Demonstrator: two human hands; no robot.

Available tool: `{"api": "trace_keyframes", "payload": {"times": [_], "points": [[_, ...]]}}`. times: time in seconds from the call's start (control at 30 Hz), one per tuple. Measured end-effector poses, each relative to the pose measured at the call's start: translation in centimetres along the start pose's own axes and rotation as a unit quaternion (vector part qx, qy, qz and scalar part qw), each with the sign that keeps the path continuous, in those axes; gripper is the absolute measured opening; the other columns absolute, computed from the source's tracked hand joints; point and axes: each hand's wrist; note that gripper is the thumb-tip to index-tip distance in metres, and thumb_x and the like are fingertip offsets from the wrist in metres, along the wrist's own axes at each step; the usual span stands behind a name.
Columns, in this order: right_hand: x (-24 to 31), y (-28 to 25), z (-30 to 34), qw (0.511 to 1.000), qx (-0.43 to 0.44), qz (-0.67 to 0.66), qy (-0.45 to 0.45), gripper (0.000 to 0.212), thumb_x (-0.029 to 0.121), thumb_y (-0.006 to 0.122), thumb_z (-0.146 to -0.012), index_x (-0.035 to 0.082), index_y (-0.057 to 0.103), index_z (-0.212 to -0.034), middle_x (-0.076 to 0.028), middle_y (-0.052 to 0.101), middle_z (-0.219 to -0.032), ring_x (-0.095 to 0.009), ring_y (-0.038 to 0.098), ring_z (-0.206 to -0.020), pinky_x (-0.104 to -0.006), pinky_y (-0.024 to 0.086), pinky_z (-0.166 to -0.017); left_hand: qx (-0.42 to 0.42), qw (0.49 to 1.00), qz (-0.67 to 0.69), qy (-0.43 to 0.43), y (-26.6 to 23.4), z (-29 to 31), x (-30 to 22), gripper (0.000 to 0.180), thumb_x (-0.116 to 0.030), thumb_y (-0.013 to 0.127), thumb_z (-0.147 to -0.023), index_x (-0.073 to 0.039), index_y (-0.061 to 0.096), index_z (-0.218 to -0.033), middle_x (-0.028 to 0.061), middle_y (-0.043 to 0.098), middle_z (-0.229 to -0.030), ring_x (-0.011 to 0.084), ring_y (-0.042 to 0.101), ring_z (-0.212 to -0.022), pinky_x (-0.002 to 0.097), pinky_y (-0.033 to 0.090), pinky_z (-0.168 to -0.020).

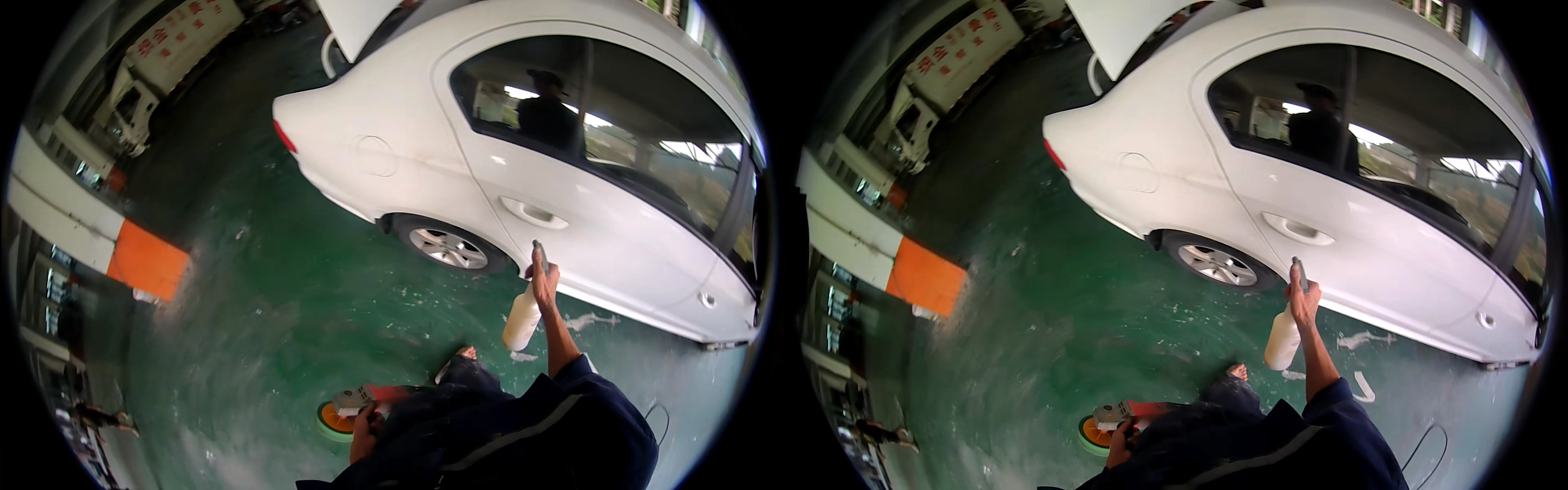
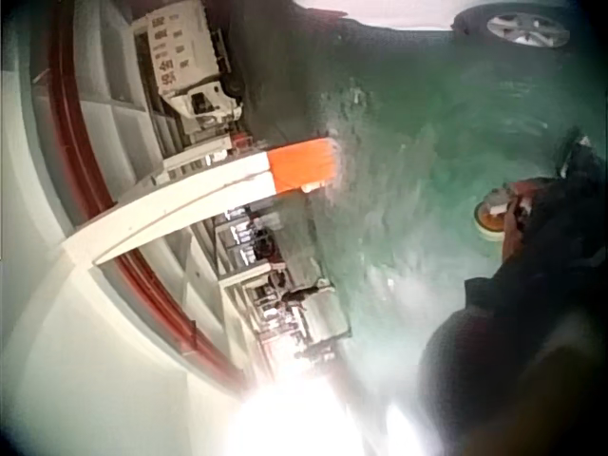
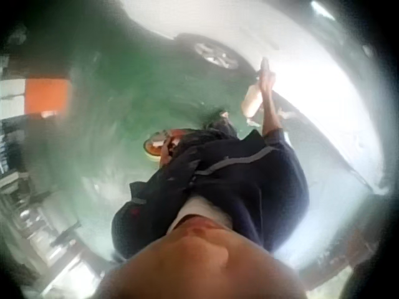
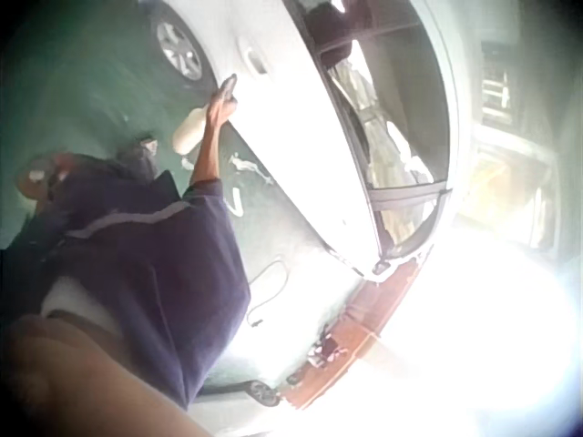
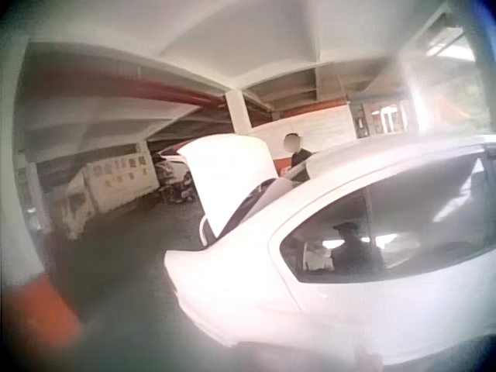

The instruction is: The person uses a rotary polisher with a green and yellow pad to buff the side panels of a white car. They periodically spray a liquid from a bottle onto the surface before continuing to polish the rear door and quarter panel.

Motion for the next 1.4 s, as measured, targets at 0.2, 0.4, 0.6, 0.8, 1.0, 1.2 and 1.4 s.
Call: {"api": "trace_keyframes", "payload": {"times": [0.2,0.4,0.6,0.8,1.0,1.2,1.4], "points": [[5.9,16.2,0.0,0.994,0.1,0.031,-0.034,0.06,0.057,0.054,-0.094,0.0,0.066,-0.079,-0.013,0.065,-0.072,-0.026,0.063,-0.073,-0.041,0.05,-0.07,-0.009,0.993,0.112,0.042,-1.8,0.4,0.3,0.018,-0.028,0.07,-0.094,-0.012,0.064,-0.092,0.0003,0.057,-0.07,0.012,0.054,-0.055,0.0243,0.039,-0.045],[-4.8,19.6,-14.2,0.858,0.029,0.336,-0.389,0.046,0.012,0.052,-0.092,0.004,0.063,-0.136,-0.01,0.054,-0.068,-0.019,0.049,-0.06,-0.0367,0.045,-0.061,0.091,0.897,-0.028,0.431,5.2,3.9,-3.0,0.023,-0.032,0.073,-0.092,-0.012,0.064,-0.083,-0.0016,0.059,-0.071,0.0086,0.055,-0.059,0.0255,0.042,-0.05],[5.1,19.9,-2.1,0.984,0.149,-0.049,-0.09,0.07,0.07,0.054,-0.095,0.003,0.076,-0.1,-0.005,0.046,-0.052,-0.014,0.045,-0.053,-0.0363,0.045,-0.066,0.146,0.979,0.138,0.044,-2.3,-5.3,-7.4,0.02,-0.024,0.069,-0.094,-0.007,0.064,-0.102,-0.0008,0.06,-0.077,0.0081,0.052,-0.06,0.0227,0.04,-0.054],[-5.7,13.4,-6.0,0.965,0.239,-0.016,-0.102,0.046,0.021,0.037,-0.106,0.014,0.042,-0.151,-0.014,0.05,-0.146,-0.036,0.055,-0.125,-0.0484,0.046,-0.107,0.098,0.989,-0.021,0.112,1.0,-7.5,-12.9,0.018,-0.025,0.065,-0.097,-0.007,0.065,-0.097,0.0024,0.062,-0.079,0.009,0.057,-0.067,0.0253,0.044,-0.058],[-15.3,9.4,2.4,0.994,0.023,0.062,-0.083,0.04,0.032,0.056,-0.1,0.01,0.058,-0.133,-0.009,0.069,-0.095,-0.025,0.061,-0.076,-0.0441,0.052,-0.071,0.251,0.933,-0.146,0.212,-3.7,-13.9,-14.1,0.018,-0.026,0.064,-0.096,-0.01,0.066,-0.105,0.0031,0.063,-0.087,0.0106,0.057,-0.074,0.0275,0.047,-0.063],[-8.8,12.1,8.7,0.988,-0.097,-0.049,0.106,0.06,0.061,0.051,-0.096,0.004,0.067,-0.087,-0.013,0.065,-0.07,-0.025,0.062,-0.067,-0.0399,0.05,-0.07,0.131,0.988,-0.074,-0.024,-2.7,-10.7,-20.1,0.017,-0.023,0.063,-0.099,-0.009,0.058,-0.09,0.0011,0.055,-0.07,0.0067,0.047,-0.052,0.0217,0.038,-0.048],[-6.1,8.3,11.8,0.958,-0.094,-0.078,0.26,0.085,0.077,0.052,-0.088,0.0,0.063,-0.054,-0.01,0.061,-0.053,-0.023,0.064,-0.061,-0.0364,0.051,-0.067,0.135,0.98,-0.121,-0.078,-2.4,-8.8,-22.0,0.018,-0.022,0.061,-0.1,-0.008,0.055,-0.089,0.0004,0.051,-0.067,0.0058,0.043,-0.05,0.0207,0.036,-0.046]]}}
Point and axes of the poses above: each hand's wrist, its own z-axis away from the middle knuckle, its own y-axis out of the palm, x = y × z
